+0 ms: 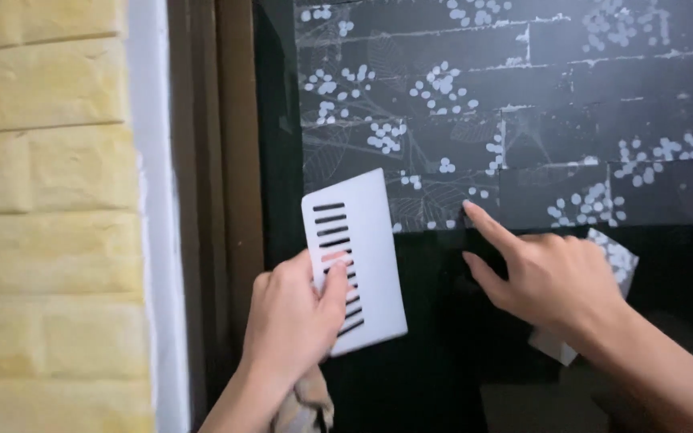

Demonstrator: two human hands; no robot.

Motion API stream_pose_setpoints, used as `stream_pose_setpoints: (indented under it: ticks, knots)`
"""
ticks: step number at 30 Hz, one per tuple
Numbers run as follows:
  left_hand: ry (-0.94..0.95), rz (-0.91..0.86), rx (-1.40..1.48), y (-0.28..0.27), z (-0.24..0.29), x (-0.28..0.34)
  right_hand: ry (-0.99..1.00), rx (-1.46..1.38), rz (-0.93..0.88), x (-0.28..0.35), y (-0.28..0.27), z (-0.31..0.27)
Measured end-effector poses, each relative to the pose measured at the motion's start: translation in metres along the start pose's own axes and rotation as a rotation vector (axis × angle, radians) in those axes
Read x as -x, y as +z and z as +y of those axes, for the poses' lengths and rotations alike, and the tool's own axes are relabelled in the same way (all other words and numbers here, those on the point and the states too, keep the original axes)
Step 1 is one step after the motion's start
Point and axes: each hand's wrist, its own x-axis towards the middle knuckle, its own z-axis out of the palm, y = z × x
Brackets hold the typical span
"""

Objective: Cutting and applying decorative window film to a glass door panel using water, a squeegee, and a cloth.

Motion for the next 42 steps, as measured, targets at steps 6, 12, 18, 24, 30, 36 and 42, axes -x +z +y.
stream_pose_setpoints:
  ticks: [6,12,18,24,30,36,42]
  knots:
    - [-0.182,-0.103,-0.025,-0.004,0.009,-0.012,-0.163,0.145,0.364,-0.005,0.039,0.017]
    - [-0.496,-0.098,0.011,0.0,0.016,-0.023,-0.227,-0.052,0.409,-0.01,0.049,0.018]
    - [-0.563,0.106,0.062,0.019,0.002,-0.027,-0.388,0.05,0.793,-0.028,0.021,0.016]
    - [-0.729,0.058,0.022,0.021,0.016,-0.032,-0.5,0.045,0.81,-0.033,0.035,0.019]
    - [-0.749,0.111,0.088,0.02,0.021,-0.032,-0.441,0.104,0.919,-0.034,0.043,0.018]
    - [-0.747,0.12,0.096,0.019,0.02,-0.032,-0.432,0.119,0.932,-0.035,0.048,0.018]
    - [-0.735,0.095,0.07,0.02,0.015,-0.033,-0.429,0.117,0.94,-0.035,0.048,0.017]
